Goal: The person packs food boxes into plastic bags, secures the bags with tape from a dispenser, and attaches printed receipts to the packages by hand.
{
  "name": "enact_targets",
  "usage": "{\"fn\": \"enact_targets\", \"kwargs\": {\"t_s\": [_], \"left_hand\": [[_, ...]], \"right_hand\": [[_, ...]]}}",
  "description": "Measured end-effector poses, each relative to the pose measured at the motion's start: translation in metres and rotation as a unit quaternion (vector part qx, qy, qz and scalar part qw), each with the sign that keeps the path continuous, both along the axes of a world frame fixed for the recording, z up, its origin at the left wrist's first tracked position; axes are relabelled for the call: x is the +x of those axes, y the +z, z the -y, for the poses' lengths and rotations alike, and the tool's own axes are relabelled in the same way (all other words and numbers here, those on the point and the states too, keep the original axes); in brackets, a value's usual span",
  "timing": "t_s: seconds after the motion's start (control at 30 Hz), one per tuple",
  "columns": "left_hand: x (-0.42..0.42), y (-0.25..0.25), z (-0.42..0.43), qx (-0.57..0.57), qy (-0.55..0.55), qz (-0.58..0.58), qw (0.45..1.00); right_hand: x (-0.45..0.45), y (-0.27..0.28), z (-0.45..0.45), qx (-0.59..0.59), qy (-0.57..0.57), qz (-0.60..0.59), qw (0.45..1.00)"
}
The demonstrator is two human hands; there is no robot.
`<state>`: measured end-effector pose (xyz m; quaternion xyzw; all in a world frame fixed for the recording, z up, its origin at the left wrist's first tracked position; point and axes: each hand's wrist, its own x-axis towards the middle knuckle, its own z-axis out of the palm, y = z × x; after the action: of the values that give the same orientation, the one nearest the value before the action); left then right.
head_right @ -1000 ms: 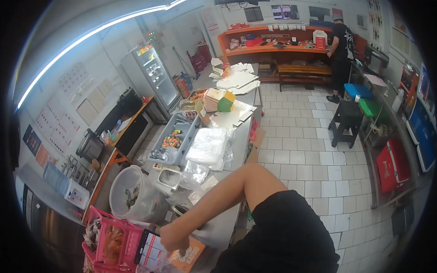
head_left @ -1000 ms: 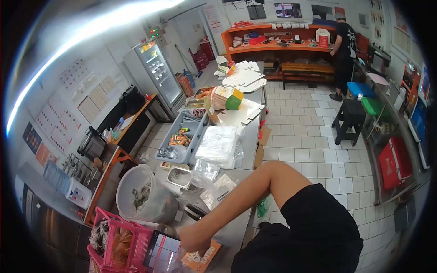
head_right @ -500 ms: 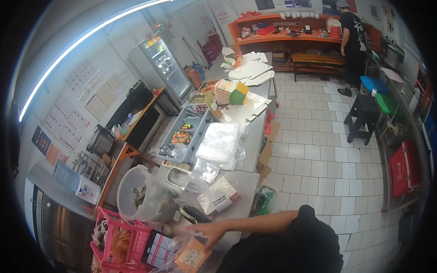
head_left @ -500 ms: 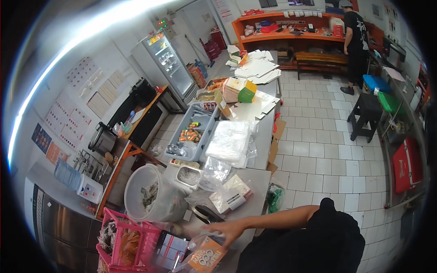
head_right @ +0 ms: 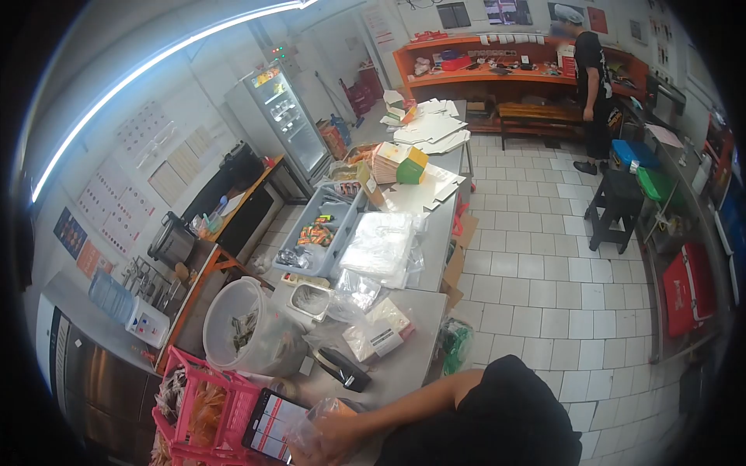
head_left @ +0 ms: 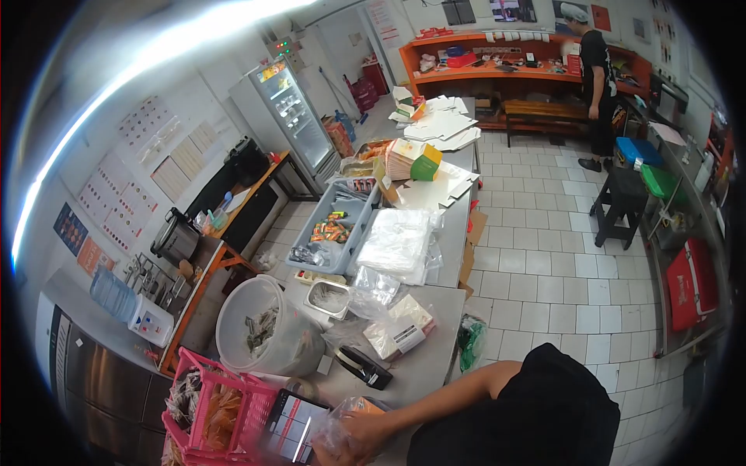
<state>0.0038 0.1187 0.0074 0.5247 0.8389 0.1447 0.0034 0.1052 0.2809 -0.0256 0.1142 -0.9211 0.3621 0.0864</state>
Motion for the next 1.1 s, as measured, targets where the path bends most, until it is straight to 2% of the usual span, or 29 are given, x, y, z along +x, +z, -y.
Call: {"fn": "enact_targets", "kwargs": {"t_s": [0.03,0.13,0.23,0.3,0.33,0.37,0.4,0.43,0.5,0.57,0.63,0.67,0.7,0.73,0.77,0.8,0.87,0.9,0.97,1.0,1.1], "left_hand": [[0.001,0.000,-0.003,0.010,0.011,0.023,1.000],[0.008,0.000,-0.010,0.043,0.061,0.102,0.992],[0.023,0.003,-0.018,0.093,0.118,0.186,0.971],[0.030,0.003,-0.018,0.187,0.104,0.175,0.961],[0.033,0.003,-0.016,0.240,0.084,0.154,0.955],[0.036,0.002,-0.014,0.290,0.064,0.129,0.946],[0.025,0.002,-0.005,0.279,0.040,0.114,0.953],[0.011,-0.002,0.006,0.220,0.018,0.108,0.969],[-0.004,-0.019,0.022,0.114,-0.003,0.093,0.989],[0.000,-0.040,0.032,0.019,-0.007,0.077,0.997],[0.014,-0.058,0.035,-0.070,0.008,0.067,0.995],[0.022,-0.068,0.034,-0.119,0.023,0.064,0.991],[0.026,-0.069,0.034,-0.100,0.019,0.063,0.993],[0.027,-0.069,0.032,-0.079,0.023,0.061,0.995],[0.028,-0.070,0.031,-0.059,0.027,0.058,0.996],[0.028,-0.072,0.031,-0.048,0.031,0.057,0.997],[0.026,-0.076,0.031,-0.030,0.038,0.051,0.998],[0.026,-0.077,0.031,-0.023,0.040,0.051,0.998],[0.022,-0.081,0.031,-0.009,0.042,0.048,0.998],[0.022,-0.082,0.028,-0.004,0.043,0.046,0.998],[0.020,-0.081,0.015,0.016,0.039,0.047,0.998]], "right_hand": [[-0.003,-0.010,0.007,0.000,0.000,0.002,1.000],[-0.005,-0.016,0.016,-0.029,-0.108,-0.116,0.987],[-0.008,-0.008,0.011,0.028,-0.015,-0.121,0.992],[-0.011,-0.016,0.012,-0.029,-0.053,-0.236,0.970],[-0.016,-0.018,0.013,-0.024,-0.052,-0.235,0.970],[-0.020,-0.009,0.012,-0.127,-0.058,-0.084,0.987],[-0.018,0.002,0.014,-0.177,-0.054,-0.003,0.983],[-0.015,0.014,0.016,-0.223,-0.059,0.075,0.970],[-0.001,0.032,0.019,-0.098,-0.022,-0.044,0.994],[0.003,0.042,0.018,0.044,0.009,-0.151,0.988],[-0.002,0.026,0.018,0.030,0.032,-0.061,0.997],[-0.009,0.013,0.026,0.019,-0.013,-0.219,0.976],[-0.009,0.030,0.035,0.014,-0.009,-0.219,0.976],[-0.007,0.049,0.042,-0.126,-0.043,-0.106,0.985],[-0.007,0.063,0.043,-0.257,-0.077,0.012,0.963],[-0.011,0.055,0.049,-0.255,-0.077,0.014,0.964],[-0.022,0.035,0.069,-0.252,-0.283,0.103,0.920],[-0.023,0.031,0.076,-0.252,-0.282,0.108,0.919],[-0.020,0.039,0.094,-0.351,-0.394,-0.004,0.850],[-0.019,0.041,0.092,-0.353,-0.396,0.002,0.848],[-0.021,0.031,0.078,-0.399,-0.309,0.009,0.863]]}}
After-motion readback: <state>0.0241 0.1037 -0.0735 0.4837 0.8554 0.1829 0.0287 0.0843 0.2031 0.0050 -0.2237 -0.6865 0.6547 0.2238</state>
